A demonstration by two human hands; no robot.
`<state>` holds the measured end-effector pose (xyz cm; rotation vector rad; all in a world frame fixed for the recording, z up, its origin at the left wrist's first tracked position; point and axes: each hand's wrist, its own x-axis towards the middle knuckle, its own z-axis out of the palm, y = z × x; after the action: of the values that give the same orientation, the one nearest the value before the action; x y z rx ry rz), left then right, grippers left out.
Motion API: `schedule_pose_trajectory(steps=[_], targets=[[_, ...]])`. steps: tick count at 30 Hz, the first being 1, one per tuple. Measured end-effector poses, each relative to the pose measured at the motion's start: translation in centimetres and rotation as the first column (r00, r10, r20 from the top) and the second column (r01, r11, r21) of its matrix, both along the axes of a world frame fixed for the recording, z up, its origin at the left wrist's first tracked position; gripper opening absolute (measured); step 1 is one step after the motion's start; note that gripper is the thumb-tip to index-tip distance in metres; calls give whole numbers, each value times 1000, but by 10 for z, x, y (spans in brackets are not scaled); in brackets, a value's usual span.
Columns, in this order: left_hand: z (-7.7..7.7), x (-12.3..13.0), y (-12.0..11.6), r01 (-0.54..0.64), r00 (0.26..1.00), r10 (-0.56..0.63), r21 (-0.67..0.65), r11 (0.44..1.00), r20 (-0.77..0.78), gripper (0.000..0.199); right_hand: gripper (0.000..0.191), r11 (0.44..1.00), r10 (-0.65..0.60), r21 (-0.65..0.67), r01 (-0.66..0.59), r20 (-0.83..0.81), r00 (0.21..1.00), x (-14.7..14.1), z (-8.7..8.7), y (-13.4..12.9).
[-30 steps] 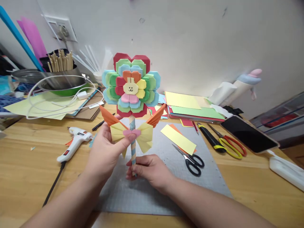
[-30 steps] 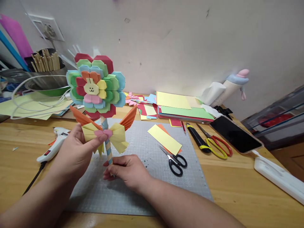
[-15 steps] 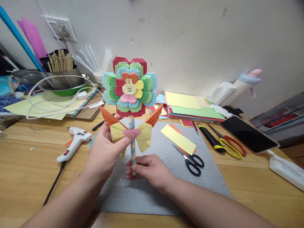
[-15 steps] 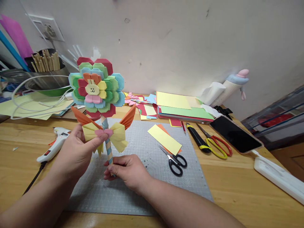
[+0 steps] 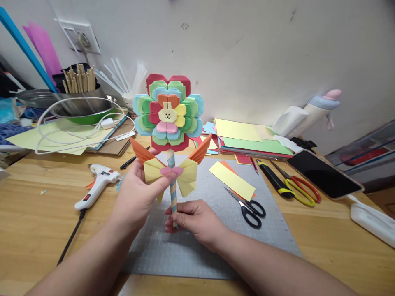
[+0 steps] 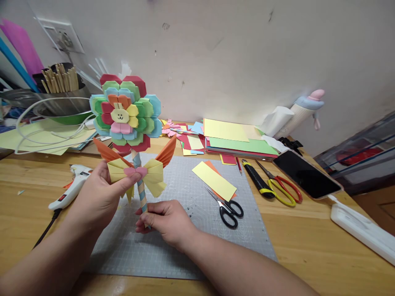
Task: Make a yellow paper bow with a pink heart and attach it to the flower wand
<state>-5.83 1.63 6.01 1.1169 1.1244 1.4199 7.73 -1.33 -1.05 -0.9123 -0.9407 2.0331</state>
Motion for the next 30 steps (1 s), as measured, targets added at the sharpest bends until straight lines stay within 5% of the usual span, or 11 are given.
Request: schedule_pose_trajectory(steps=[15, 30], targets=[[1, -1, 2, 16, 1000, -16, -3, 1000, -2, 61, 43, 1000, -3, -2, 3, 14, 1000, 1, 0, 0], [0, -2, 3, 11, 1000, -11, -16, 1000, -25, 40, 45, 1000, -5, -5, 5, 8, 1000, 0, -3, 1]])
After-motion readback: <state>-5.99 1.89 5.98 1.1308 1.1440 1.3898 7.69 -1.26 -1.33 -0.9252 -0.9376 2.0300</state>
